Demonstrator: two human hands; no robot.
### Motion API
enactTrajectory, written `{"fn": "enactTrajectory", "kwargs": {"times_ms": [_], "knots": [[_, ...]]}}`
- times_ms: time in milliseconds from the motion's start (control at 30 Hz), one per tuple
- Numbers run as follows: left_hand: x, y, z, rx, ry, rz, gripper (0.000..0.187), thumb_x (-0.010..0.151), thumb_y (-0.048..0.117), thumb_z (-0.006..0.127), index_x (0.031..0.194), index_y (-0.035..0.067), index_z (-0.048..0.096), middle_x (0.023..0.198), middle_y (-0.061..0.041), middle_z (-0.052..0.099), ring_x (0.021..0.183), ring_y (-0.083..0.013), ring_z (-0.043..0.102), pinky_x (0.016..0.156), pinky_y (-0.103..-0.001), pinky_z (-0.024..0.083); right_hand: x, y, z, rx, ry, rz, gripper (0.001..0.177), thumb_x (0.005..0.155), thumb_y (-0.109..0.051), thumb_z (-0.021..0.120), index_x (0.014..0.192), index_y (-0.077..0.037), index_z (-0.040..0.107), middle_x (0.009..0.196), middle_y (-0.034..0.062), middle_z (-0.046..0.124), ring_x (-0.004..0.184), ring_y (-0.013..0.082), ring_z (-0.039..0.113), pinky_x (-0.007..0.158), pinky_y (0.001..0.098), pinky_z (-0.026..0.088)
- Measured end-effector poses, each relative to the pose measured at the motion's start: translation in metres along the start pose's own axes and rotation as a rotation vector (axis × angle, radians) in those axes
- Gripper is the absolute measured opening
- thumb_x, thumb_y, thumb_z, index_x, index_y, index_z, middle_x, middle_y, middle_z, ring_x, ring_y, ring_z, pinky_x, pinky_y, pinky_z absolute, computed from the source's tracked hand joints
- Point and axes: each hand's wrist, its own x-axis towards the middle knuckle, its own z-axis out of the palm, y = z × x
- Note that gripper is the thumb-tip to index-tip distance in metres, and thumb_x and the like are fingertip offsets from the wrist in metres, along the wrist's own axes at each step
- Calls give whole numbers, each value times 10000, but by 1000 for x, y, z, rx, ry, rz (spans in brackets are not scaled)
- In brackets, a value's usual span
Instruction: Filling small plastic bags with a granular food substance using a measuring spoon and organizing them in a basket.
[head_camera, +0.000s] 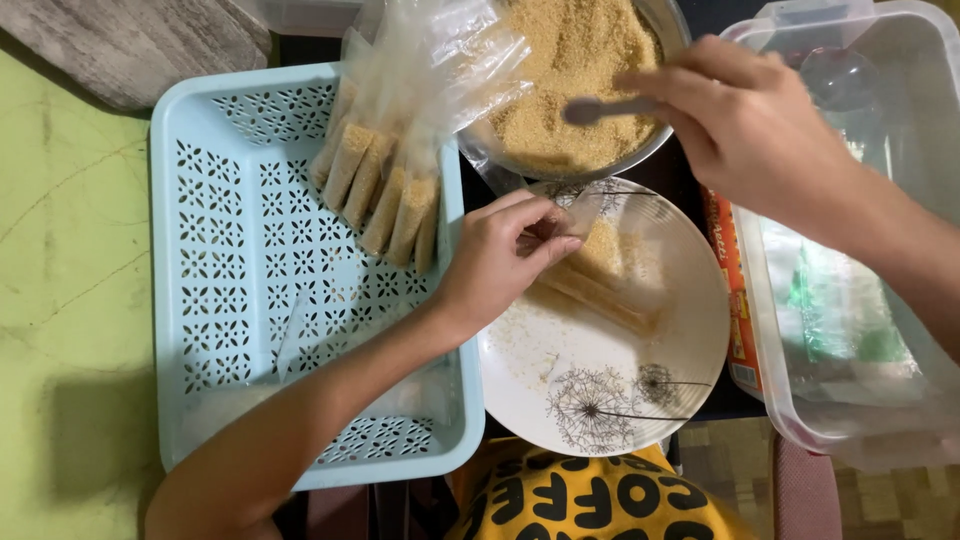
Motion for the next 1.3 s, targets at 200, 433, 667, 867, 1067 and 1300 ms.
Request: {"fn": "enactTrajectory", "kwargs": {"times_ms": [200,433,667,867,1067,1300], "knots": [[0,8,-6,-91,31,22,151,892,55,750,1023,31,678,965,-77,703,881,-174,681,754,-272,595,5,26,66,44,-90,93,291,998,4,630,1268,-29,733,1266,185,664,1155,350,626,959,465,443],[0,2,-6,-284,20,-19,263,993,33,613,1248,22,549,1050,-115,695,930,-213,720,792,-251,642,18,-3,27,723,-280,181,467,1004,-443,496,1203,-41,628,1067,74,687,994,197,663,844,339,501],[-1,-6,-6,-485,4,2,490,1078,192,538,1517,177,322,1294,-36,591,1231,-156,578,963,-352,556,13,-20,26,698,-211,60,203,974,-154,689,809,-38,710,694,85,669,673,301,712,649,381,554],[3,13,-8,-364,-296,-76,685,864,334,737,1378,46,387,1324,-127,517,1233,-267,556,1036,-308,574,26,-36,-22,630,-225,-14,250,946,-214,695,775,-33,673,708,63,668,552,174,603,552,316,453],[0,12,-6,-163,-514,-111,791,869,343,723,1509,130,310,1375,-148,642,1247,-321,646,1014,-415,536,27,-43,-39,597,-177,25,195,938,-234,706,883,-52,748,786,45,714,617,128,678,557,258,507],[-1,1,1,-317,-382,-51,218,952,136,654,1166,97,668,1104,-49,753,971,-185,763,891,-308,625,19,-37,-46,753,-39,71,161,979,-128,622,883,-14,683,734,53,666,537,103,511,448,222,337]]}}
